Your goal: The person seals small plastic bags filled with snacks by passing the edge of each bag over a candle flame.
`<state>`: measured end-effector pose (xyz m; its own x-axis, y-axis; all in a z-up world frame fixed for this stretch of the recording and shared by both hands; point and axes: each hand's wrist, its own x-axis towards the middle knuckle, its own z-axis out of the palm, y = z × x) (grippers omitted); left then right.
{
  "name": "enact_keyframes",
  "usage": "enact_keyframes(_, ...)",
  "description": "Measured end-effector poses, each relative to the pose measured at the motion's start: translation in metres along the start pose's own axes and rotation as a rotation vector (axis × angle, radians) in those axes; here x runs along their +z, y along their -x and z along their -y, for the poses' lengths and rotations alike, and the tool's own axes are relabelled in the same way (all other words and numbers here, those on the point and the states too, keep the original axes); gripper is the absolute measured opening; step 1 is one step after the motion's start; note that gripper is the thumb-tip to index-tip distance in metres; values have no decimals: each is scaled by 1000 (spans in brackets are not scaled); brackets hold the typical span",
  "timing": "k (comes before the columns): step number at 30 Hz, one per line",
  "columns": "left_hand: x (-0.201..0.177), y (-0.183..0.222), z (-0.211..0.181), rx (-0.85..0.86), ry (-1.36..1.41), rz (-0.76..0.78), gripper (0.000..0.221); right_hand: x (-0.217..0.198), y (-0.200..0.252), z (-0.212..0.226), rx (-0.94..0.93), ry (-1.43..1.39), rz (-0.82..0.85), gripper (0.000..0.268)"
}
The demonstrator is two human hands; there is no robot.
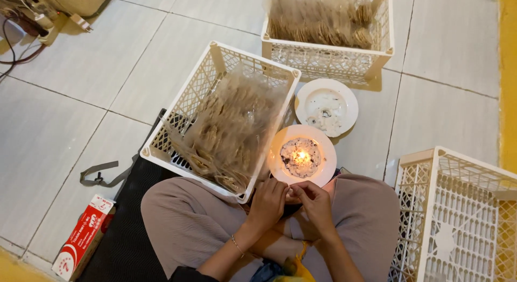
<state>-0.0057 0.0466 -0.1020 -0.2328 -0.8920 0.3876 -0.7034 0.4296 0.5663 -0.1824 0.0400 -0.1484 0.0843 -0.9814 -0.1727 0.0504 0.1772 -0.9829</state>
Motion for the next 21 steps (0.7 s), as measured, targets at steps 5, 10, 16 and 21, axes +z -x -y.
enact_keyframes(5, 2, 2, -1, -13, 134, 18, 7, -7, 3, 28, 98, -91, 42, 16)
enact_keyframes(10, 2, 0, 1, -151, 337, 32, 9, -23, -3, 23, 122, -110, 81, 14)
enact_keyframes(16, 6, -4, 5, -381, 454, 99, 16, -24, -8, 4, 108, -117, 68, 12)
enact_keyframes(21, 10, -6, 12, -510, 576, 193, 23, -17, -5, 17, 42, 24, 71, 15)
